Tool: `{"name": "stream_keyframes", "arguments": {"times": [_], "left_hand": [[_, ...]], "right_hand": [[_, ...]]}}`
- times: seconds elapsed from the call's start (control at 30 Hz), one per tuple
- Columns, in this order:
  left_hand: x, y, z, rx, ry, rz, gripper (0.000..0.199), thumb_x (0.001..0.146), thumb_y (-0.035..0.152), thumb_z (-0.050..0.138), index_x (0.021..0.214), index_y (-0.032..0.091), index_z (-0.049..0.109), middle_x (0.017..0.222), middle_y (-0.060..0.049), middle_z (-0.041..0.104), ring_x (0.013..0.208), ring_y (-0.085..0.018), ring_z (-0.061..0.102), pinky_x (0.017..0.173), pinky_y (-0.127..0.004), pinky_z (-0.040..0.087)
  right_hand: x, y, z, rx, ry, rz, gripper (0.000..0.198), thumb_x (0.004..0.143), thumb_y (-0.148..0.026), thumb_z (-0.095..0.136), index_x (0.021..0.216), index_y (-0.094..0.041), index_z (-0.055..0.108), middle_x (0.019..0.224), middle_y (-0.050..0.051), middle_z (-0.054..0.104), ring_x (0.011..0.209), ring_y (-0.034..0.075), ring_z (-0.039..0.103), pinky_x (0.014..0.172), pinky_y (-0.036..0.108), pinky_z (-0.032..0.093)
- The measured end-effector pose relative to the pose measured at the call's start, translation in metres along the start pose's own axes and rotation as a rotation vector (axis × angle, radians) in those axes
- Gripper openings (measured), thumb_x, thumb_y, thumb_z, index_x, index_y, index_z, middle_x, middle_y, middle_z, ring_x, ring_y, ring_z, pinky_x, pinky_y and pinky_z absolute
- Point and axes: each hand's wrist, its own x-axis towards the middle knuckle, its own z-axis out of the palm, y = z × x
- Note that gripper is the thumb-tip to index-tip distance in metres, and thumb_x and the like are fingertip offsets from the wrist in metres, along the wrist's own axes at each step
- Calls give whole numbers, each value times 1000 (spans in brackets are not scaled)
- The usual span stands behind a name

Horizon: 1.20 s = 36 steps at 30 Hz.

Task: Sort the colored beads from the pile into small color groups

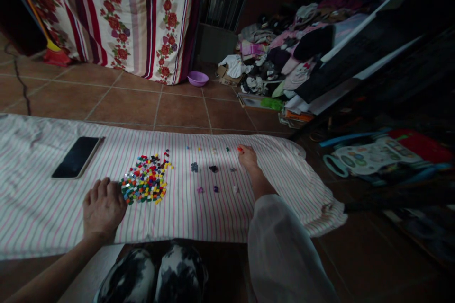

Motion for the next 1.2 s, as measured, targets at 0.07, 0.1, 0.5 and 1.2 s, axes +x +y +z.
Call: {"name": "stream_keyframes", "arguments": {"times": [0.07,0.1,0.5,1.2], "left_hand": [[0,0,1,-6,3,4,33,89,30,35,107,11,56,126,-19,55,125,-35,44,100,-48,37],[0,-1,1,-8,6,5,34,89,30,35,107,11,56,126,-19,55,125,-35,44,100,-48,37],[0,-1,-1,8,1,8,34,90,30,33,106,11,57,126,-18,54,125,-35,45,100,-47,36],[0,-2,-3,-101,-43,-29,34,86,27,38,109,11,57,130,-19,52,129,-33,38,103,-49,30]], "right_hand": [[0,-1,1,16,-3,5,40,80,-10,46,112,-15,70,99,11,69,94,19,61,90,27,45],[1,-1,1,29,-5,7,39,81,-10,47,111,-15,71,99,11,69,95,19,60,90,28,45],[-2,2,-2,126,18,82,45,77,-11,42,111,-15,70,98,9,70,96,20,62,92,31,45],[-85,-119,-38,456,86,-286,34,83,-15,41,103,-17,68,107,11,66,104,20,59,95,34,47]]}}
